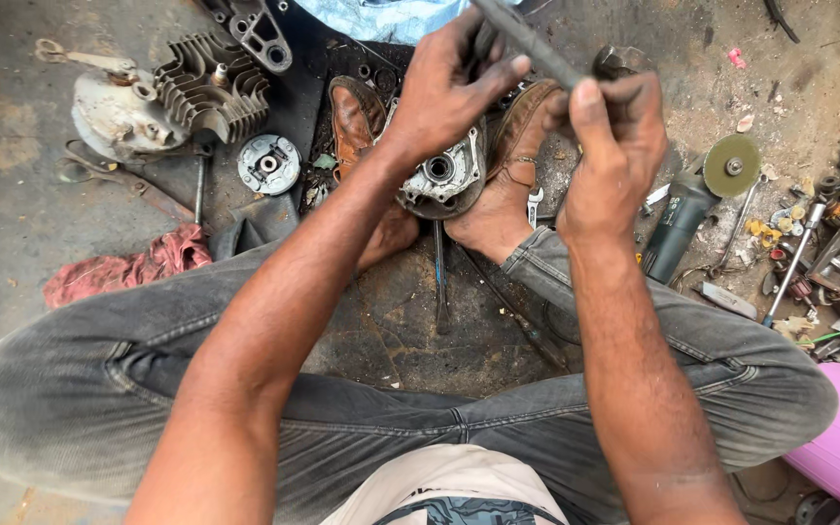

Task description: The person disassembles and reassembles internal engine components using a hammer, pliers, and various wrenches while working on the ground.

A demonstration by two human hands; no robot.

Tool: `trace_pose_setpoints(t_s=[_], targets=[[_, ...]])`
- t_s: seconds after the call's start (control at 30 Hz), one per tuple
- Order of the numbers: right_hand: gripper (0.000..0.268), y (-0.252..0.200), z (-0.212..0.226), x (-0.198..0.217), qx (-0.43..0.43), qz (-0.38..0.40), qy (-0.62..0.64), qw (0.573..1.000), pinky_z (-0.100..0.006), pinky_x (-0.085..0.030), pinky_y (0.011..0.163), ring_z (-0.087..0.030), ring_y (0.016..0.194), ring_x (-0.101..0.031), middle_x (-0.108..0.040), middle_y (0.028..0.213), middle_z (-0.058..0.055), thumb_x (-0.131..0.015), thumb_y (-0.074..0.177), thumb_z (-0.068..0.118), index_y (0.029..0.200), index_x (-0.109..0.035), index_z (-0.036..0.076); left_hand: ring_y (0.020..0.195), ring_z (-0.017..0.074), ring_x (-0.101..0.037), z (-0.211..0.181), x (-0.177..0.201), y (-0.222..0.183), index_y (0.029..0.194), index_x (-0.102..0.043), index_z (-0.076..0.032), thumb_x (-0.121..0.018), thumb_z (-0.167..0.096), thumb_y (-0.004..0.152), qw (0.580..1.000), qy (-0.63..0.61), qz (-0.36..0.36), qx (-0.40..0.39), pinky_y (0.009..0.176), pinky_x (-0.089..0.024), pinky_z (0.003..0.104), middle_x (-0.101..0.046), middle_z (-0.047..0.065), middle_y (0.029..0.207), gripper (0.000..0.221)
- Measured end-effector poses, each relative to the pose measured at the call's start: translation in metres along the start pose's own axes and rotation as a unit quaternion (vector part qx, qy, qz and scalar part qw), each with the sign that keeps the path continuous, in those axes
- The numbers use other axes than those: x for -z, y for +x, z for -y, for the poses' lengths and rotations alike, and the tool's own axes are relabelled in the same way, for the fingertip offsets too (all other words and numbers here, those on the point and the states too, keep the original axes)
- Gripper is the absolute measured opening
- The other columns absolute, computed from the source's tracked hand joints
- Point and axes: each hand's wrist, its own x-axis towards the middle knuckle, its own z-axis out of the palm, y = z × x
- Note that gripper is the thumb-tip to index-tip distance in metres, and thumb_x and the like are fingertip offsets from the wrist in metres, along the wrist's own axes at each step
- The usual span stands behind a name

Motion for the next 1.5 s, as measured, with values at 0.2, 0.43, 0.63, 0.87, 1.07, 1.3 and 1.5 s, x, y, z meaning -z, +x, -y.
trace_pose_setpoints(t_s=[0.2, 0.43, 0.63, 0.87, 1.07, 1.3, 1.5], targets=[[0.019, 0.010, -0.011, 0.004, 0.036, 0.024, 0.020, 0.999, -0.031, -0.059, 0.077, -0.015, 0.081, -0.067, -0.069, 0.089, -0.006, -0.069, 0.109, 0.014, 0.096, -0.056, 0.009, 0.114, 0.0260, -0.067, -0.048, 0.017, -0.010, 0.138, -0.041, -0.001, -0.071, -0.046, 0.099, 0.983, -0.117, -0.137, 0.038, 0.100, -0.057, 0.041, -0.067, 0.015, 0.122, 0.066], [0.020, -0.007, -0.021, -0.018, -0.020, -0.060, 0.009, 0.998, -0.030, -0.052, 0.068, -0.012, 0.071, -0.062, -0.067, 0.078, -0.001, -0.074, 0.098, 0.018, 0.086, -0.058, 0.013, 0.118, 0.0384, -0.062, -0.075, 0.014, 0.015, 0.145, -0.044, -0.008, -0.071, -0.049, 0.093, 0.946, 0.246, -0.178, 0.113, 0.096, -0.050, 0.048, -0.065, 0.019, 0.128, 0.072], [0.030, -0.010, 0.000, -0.023, -0.052, -0.091, -0.251, 0.962, -0.038, -0.049, 0.072, -0.017, 0.071, -0.062, -0.067, 0.074, 0.000, -0.074, 0.092, 0.037, 0.085, -0.062, 0.011, 0.127, 0.0418, -0.055, -0.094, 0.022, 0.015, 0.158, -0.027, -0.012, -0.065, -0.053, 0.094, 0.916, 0.342, -0.075, 0.194, 0.101, -0.044, 0.054, -0.055, 0.022, 0.142, 0.085], [0.029, -0.023, -0.029, -0.004, -0.021, -0.120, -0.104, 0.987, -0.035, -0.049, 0.070, -0.016, 0.074, -0.057, -0.066, 0.078, -0.006, -0.075, 0.094, 0.028, 0.084, -0.061, 0.005, 0.131, 0.0399, -0.056, -0.101, 0.006, 0.033, 0.160, -0.024, -0.012, -0.060, -0.055, 0.098, 0.908, 0.376, 0.030, 0.185, 0.107, -0.035, 0.068, -0.053, 0.018, 0.149, 0.083], [0.028, -0.035, -0.011, -0.027, 0.015, -0.109, -0.179, 0.978, -0.033, -0.051, 0.070, -0.014, 0.072, -0.061, -0.066, 0.076, -0.002, -0.073, 0.095, 0.030, 0.085, -0.059, 0.008, 0.140, 0.0372, -0.047, -0.114, 0.028, 0.040, 0.157, -0.031, -0.018, -0.053, -0.061, 0.094, 0.890, 0.417, 0.110, 0.151, 0.103, -0.035, 0.073, -0.053, 0.015, 0.149, 0.079], [0.027, -0.021, -0.007, -0.012, 0.020, -0.061, -0.155, 0.986, -0.032, -0.052, 0.071, -0.014, 0.077, -0.062, -0.067, 0.081, -0.001, -0.073, 0.100, 0.030, 0.088, -0.060, 0.010, 0.148, 0.0496, -0.024, -0.090, 0.046, 0.018, 0.128, -0.057, -0.012, -0.051, -0.072, 0.105, 0.844, 0.533, -0.014, -0.059, 0.112, -0.024, 0.070, -0.036, 0.028, 0.158, 0.065], [0.024, 0.011, -0.003, -0.008, 0.031, -0.018, -0.113, 0.993, -0.028, -0.049, 0.070, -0.010, 0.078, -0.058, -0.065, 0.084, -0.001, -0.073, 0.102, 0.025, 0.090, -0.060, 0.008, 0.150, 0.0445, -0.026, -0.082, 0.062, 0.004, 0.132, -0.054, -0.005, -0.052, -0.075, 0.102, 0.851, 0.524, -0.003, -0.026, 0.116, -0.020, 0.072, -0.043, 0.017, 0.152, 0.076]])
